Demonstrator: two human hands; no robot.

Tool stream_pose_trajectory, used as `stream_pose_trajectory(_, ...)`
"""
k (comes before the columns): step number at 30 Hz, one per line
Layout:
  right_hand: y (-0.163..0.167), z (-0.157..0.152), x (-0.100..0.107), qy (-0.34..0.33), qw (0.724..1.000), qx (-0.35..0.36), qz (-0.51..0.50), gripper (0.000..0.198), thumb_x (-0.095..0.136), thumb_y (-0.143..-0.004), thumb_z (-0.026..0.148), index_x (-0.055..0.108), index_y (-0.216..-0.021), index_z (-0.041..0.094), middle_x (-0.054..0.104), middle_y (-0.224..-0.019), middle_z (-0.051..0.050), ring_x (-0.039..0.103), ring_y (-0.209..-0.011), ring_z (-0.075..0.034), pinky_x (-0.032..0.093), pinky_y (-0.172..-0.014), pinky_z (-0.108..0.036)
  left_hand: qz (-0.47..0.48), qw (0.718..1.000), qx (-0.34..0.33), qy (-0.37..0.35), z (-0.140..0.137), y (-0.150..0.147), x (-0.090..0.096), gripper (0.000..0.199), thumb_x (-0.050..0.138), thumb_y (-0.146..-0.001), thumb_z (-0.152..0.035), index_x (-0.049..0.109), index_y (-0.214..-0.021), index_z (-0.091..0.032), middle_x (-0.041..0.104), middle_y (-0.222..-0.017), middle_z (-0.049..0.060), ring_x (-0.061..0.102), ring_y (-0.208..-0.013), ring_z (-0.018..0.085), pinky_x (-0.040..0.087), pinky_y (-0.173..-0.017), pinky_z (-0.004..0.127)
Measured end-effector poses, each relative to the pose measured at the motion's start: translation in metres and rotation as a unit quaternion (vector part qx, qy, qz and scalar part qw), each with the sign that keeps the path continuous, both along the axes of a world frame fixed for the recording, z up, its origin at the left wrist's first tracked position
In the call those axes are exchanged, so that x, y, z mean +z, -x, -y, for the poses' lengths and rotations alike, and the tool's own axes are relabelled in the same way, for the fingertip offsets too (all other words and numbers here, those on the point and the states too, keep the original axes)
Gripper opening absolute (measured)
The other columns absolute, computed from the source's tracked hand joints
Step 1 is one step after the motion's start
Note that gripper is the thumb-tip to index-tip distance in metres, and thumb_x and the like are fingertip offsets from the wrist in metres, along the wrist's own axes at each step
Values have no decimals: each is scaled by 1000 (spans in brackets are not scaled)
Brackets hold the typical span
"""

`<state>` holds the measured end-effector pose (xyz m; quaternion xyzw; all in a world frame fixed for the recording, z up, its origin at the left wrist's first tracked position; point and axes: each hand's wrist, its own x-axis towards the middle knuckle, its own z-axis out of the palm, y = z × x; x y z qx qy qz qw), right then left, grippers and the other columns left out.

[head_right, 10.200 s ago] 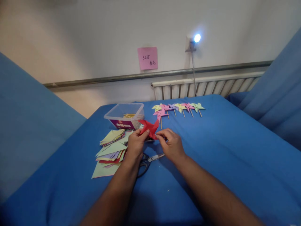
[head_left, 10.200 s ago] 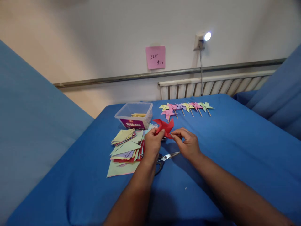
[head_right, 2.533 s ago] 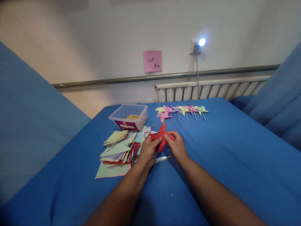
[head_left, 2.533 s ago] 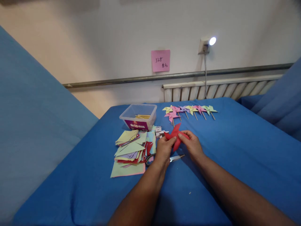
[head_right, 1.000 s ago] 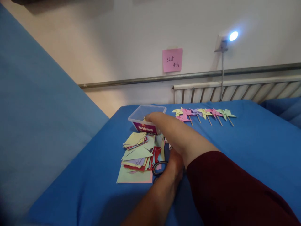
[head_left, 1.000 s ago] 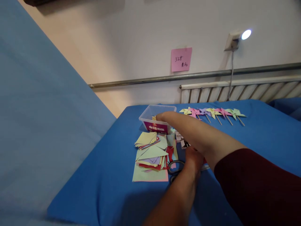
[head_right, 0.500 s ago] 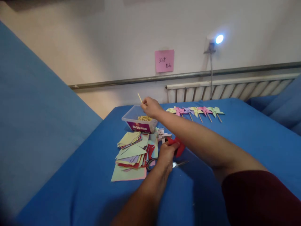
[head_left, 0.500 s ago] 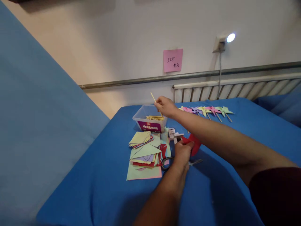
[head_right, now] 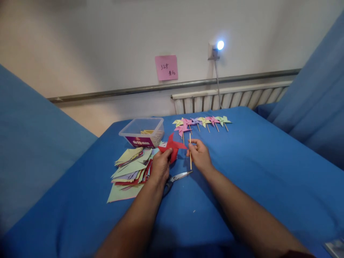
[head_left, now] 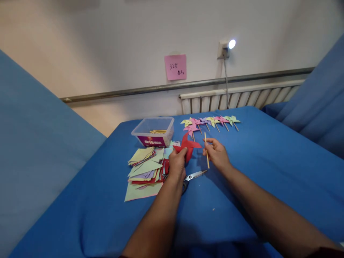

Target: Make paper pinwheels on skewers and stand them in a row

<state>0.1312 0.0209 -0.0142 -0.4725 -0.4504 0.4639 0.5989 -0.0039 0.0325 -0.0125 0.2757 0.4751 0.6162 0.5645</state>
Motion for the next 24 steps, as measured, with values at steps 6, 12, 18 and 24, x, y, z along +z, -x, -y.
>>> stream_pose_trajectory(6,-1,6,-14,-35,996,24,72,32,53,-81,52,55,-86,20,59,-63,2,46,-46,-10,34,-43,-22,-41,999,12,-5,-5,4,0,24,73,-55,-27,62,-69,-11,62,-54,-1,53,-46,10,42,-49,22)
stream_pose_trajectory(12,-11,-3,-16,-25,995,-1,92,31,55,-80,49,57,-91,20,58,-60,2,45,-44,-10,32,-41,-22,36,990,114,-74,-14,25,24,27,74,-53,-19,63,-76,-12,67,-66,1,62,-59,12,51,-63,26)
stream_pose_trajectory(18,-2,-4,-21,-4,997,44,60,32,56,-79,51,56,-82,19,59,-58,3,43,-40,-8,33,-40,-21,24,992,102,-71,-12,21,23,27,75,-53,-20,64,-76,-12,66,-64,0,61,-58,12,51,-62,26)
stream_pose_trajectory(24,13,4,-17,14,995,97,-18,35,62,-73,54,56,-78,19,61,-60,3,42,-39,-7,32,-39,-21,-84,995,13,-42,-1,1,-3,27,74,-57,-31,65,-73,-11,65,-61,1,56,-52,12,44,-55,24)
